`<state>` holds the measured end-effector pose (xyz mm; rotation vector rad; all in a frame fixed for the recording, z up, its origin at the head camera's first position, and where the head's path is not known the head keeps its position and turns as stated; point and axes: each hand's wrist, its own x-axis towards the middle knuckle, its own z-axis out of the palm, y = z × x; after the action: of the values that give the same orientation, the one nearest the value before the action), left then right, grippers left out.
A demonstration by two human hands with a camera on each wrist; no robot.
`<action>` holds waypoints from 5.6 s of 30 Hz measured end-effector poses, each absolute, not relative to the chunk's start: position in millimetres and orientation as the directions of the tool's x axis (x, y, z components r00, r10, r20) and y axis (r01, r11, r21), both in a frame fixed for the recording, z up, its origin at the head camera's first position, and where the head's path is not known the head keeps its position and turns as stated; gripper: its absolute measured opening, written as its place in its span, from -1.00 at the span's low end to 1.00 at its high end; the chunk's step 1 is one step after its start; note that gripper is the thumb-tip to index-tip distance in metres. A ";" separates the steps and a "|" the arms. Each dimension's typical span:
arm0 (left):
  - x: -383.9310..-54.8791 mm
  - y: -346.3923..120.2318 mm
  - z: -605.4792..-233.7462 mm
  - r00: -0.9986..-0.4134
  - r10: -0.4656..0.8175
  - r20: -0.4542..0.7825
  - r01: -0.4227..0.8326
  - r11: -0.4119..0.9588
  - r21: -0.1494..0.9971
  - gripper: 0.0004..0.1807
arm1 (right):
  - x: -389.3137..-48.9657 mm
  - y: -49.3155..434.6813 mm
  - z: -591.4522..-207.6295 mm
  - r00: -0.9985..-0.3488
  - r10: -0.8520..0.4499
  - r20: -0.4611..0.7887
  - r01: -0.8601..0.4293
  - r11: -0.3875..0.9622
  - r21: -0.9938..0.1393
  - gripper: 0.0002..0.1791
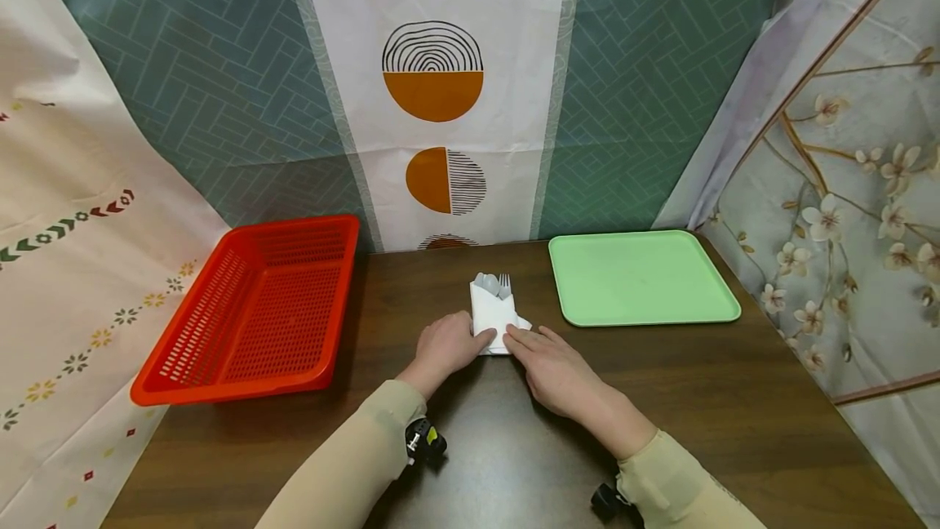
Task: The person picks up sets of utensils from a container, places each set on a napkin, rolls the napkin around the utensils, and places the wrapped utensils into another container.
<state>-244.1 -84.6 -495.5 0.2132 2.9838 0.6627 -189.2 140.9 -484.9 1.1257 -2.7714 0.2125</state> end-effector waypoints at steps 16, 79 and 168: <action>-253.4 -85.2 -481.8 -0.979 0.126 -0.157 -0.025 0.697 0.717 -0.61 | -189.2 141.6 -483.2 -0.746 -0.655 0.122 -0.666 0.726 -0.173 -0.43; -236.8 -95.8 -476.4 -0.968 0.226 -0.113 -0.171 -0.258 0.951 -0.56 | -198.2 111.4 -461.4 -0.725 -0.369 0.581 -0.627 0.702 -0.337 -0.70; -220.4 -82.5 -470.0 -0.980 0.201 -0.014 -0.055 -0.202 0.978 -0.60 | -206.8 108.3 -454.0 -0.993 -0.013 0.118 -0.119 0.133 -0.984 -0.57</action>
<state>-220.4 -82.5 -470.0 0.1737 1.8706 2.3080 -206.8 108.3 -454.0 0.1347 -2.3030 2.0121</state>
